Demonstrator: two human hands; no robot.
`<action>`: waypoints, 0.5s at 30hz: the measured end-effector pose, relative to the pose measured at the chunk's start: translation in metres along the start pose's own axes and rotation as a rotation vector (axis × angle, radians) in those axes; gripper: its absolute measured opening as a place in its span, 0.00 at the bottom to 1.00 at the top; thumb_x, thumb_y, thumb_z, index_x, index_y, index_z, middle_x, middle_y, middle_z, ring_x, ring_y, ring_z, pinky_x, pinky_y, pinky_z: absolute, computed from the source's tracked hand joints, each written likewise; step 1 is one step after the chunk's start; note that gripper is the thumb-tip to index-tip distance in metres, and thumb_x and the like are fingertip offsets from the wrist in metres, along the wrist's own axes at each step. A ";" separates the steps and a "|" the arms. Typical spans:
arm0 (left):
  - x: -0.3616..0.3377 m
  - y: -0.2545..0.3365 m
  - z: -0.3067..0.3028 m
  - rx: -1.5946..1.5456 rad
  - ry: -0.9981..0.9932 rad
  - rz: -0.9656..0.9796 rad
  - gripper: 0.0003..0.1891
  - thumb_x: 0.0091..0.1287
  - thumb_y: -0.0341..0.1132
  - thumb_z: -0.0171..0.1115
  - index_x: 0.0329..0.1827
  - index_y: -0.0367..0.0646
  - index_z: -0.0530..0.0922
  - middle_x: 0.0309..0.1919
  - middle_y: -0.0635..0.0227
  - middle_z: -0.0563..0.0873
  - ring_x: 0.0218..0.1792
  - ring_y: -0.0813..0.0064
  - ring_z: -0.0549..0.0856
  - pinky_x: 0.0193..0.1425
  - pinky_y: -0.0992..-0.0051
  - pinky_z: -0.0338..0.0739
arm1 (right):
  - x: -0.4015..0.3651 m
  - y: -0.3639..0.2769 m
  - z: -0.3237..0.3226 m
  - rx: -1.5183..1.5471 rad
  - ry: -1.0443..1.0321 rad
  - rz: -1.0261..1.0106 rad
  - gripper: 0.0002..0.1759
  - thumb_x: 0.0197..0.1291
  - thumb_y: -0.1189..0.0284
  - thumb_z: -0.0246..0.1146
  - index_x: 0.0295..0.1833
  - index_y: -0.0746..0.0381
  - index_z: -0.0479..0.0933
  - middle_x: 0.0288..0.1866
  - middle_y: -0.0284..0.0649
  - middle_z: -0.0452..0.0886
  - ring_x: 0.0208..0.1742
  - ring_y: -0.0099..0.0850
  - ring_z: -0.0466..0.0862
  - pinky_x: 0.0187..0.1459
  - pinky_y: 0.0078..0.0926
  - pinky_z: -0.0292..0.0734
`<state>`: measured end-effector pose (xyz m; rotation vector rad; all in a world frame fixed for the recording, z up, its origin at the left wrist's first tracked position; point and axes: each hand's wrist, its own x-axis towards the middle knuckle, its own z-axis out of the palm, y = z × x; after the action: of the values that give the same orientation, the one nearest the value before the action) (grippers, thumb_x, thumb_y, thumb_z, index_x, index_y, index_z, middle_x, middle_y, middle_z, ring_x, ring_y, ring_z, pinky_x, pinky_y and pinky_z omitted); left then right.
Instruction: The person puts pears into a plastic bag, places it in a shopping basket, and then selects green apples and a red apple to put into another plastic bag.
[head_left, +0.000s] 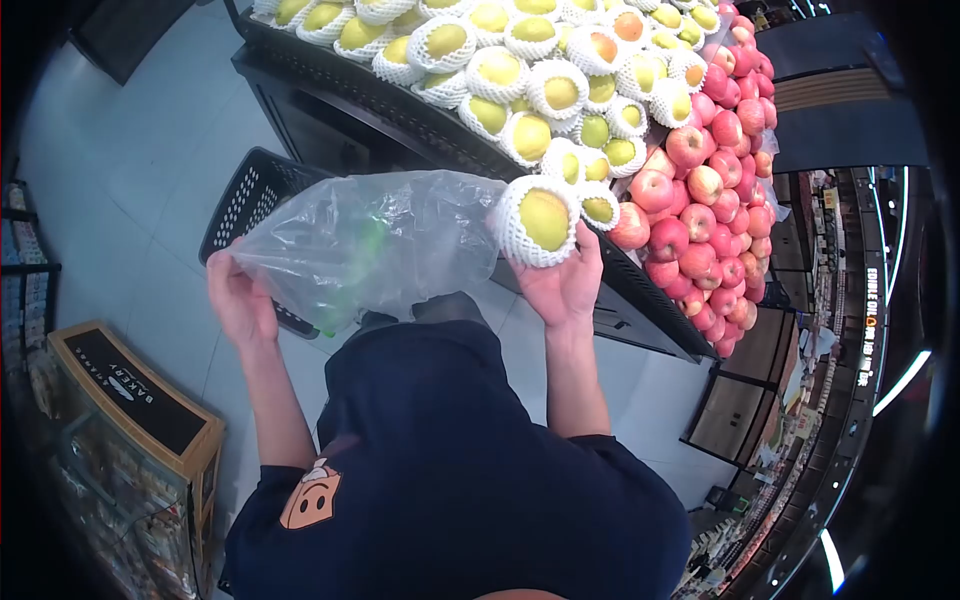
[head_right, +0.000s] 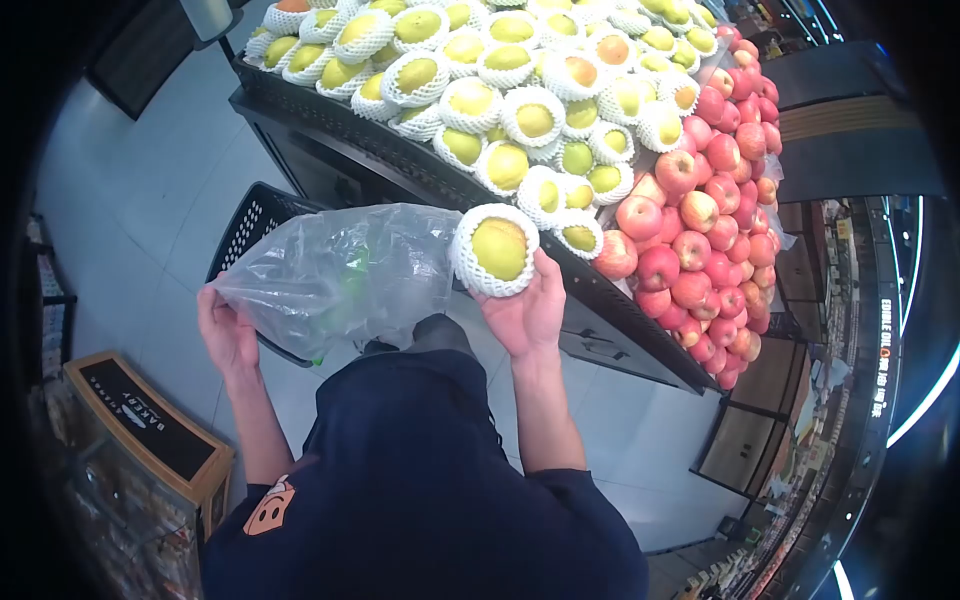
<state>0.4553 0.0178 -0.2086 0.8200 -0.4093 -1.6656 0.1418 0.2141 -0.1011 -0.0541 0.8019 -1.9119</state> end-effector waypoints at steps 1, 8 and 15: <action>-0.001 -0.001 -0.003 0.009 -0.016 0.009 0.08 0.76 0.36 0.57 0.48 0.40 0.76 0.48 0.61 0.85 0.51 0.69 0.84 0.57 0.66 0.81 | 0.003 -0.002 -0.004 0.006 -0.060 0.022 0.32 0.73 0.55 0.53 0.76 0.60 0.64 0.75 0.46 0.71 0.73 0.46 0.74 0.70 0.52 0.72; -0.021 -0.008 -0.006 0.065 0.017 0.098 0.06 0.76 0.33 0.56 0.47 0.40 0.73 0.47 0.59 0.84 0.50 0.68 0.84 0.54 0.67 0.81 | 0.048 -0.031 -0.036 -0.283 0.100 -0.355 0.33 0.69 0.64 0.62 0.76 0.62 0.62 0.73 0.47 0.71 0.71 0.45 0.75 0.69 0.47 0.75; -0.044 -0.016 0.030 0.172 0.036 0.186 0.05 0.76 0.33 0.55 0.43 0.43 0.71 0.48 0.58 0.83 0.50 0.68 0.84 0.56 0.66 0.81 | 0.132 -0.098 -0.066 -1.493 0.441 -1.213 0.40 0.53 0.70 0.77 0.69 0.68 0.66 0.67 0.51 0.72 0.66 0.46 0.76 0.68 0.41 0.71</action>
<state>0.4269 0.0591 -0.1853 0.9089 -0.5919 -1.4554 -0.0246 0.1645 -0.1384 -1.2915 2.7834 -1.7853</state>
